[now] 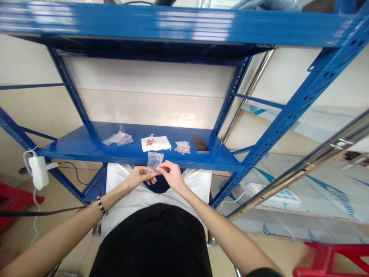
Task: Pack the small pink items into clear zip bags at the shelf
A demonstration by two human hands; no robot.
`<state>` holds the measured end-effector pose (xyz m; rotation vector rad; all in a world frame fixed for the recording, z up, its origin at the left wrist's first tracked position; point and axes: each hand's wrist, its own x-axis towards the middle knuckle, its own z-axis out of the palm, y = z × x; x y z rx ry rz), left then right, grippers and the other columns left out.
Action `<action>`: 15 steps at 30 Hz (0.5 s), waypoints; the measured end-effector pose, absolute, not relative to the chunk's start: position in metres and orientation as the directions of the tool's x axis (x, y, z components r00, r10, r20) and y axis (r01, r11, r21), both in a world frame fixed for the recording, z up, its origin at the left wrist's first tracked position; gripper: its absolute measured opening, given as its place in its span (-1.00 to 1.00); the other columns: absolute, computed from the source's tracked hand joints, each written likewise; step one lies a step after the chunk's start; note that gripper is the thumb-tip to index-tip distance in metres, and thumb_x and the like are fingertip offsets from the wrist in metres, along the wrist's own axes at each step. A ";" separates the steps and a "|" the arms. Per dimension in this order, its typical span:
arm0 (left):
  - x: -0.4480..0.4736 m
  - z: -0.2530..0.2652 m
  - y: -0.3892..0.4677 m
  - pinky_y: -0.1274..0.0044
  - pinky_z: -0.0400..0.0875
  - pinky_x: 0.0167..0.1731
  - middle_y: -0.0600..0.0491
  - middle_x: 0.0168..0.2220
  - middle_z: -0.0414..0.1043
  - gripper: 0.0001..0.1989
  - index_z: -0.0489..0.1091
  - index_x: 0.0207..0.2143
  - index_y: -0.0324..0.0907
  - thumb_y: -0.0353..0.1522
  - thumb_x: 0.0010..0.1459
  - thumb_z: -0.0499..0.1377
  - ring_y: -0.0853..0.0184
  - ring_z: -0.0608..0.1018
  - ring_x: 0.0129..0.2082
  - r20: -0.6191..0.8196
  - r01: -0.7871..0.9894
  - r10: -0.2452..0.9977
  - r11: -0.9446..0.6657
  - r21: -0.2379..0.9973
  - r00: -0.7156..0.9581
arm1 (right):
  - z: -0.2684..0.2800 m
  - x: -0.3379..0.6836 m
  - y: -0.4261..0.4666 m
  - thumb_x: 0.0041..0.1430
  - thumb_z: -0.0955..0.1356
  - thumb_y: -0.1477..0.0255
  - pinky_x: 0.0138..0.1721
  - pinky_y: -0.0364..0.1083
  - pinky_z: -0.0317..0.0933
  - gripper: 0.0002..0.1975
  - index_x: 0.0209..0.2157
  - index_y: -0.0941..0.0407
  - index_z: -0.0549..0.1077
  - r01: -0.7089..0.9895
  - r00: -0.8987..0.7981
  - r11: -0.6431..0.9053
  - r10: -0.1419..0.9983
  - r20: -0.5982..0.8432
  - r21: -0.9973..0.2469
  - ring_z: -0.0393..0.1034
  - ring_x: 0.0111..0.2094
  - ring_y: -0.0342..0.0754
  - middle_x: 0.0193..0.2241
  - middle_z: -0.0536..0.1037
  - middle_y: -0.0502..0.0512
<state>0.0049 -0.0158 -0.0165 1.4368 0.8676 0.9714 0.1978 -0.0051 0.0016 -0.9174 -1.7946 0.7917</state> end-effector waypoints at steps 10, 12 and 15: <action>0.005 -0.015 -0.007 0.59 0.43 -0.51 -0.14 -0.37 0.57 -0.60 0.48 -0.29 -0.33 -0.11 0.10 0.28 0.33 0.59 -0.46 0.081 -0.089 0.923 -0.051 0.995 0.377 | 0.004 0.201 0.004 0.17 0.39 0.35 -0.38 -0.11 0.17 -0.82 -0.46 0.12 0.56 0.308 -0.244 0.558 0.829 0.503 -0.770 0.33 -0.44 -0.09 -0.50 0.47 0.04; 0.005 -0.014 -0.008 0.59 0.42 -0.50 -0.14 -0.37 0.57 -0.59 0.48 -0.28 -0.33 -0.11 0.09 0.29 0.33 0.59 -0.46 0.088 -0.093 0.921 -0.056 0.994 0.380 | 0.003 0.201 0.004 0.18 0.39 0.32 -0.37 -0.10 0.20 -0.81 -0.44 0.12 0.56 0.313 -0.254 0.555 0.831 0.495 -0.771 0.35 -0.43 -0.07 -0.49 0.48 0.05; 0.003 -0.013 -0.012 0.58 0.42 -0.50 -0.13 -0.37 0.58 -0.58 0.49 -0.28 -0.33 -0.11 0.06 0.31 0.33 0.59 -0.47 0.098 -0.076 0.924 -0.075 0.994 0.371 | 0.002 0.201 0.000 0.17 0.39 0.27 -0.33 -0.08 0.25 -0.79 -0.39 0.12 0.56 0.293 -0.261 0.526 0.847 0.462 -0.798 0.39 -0.39 -0.04 -0.44 0.52 0.08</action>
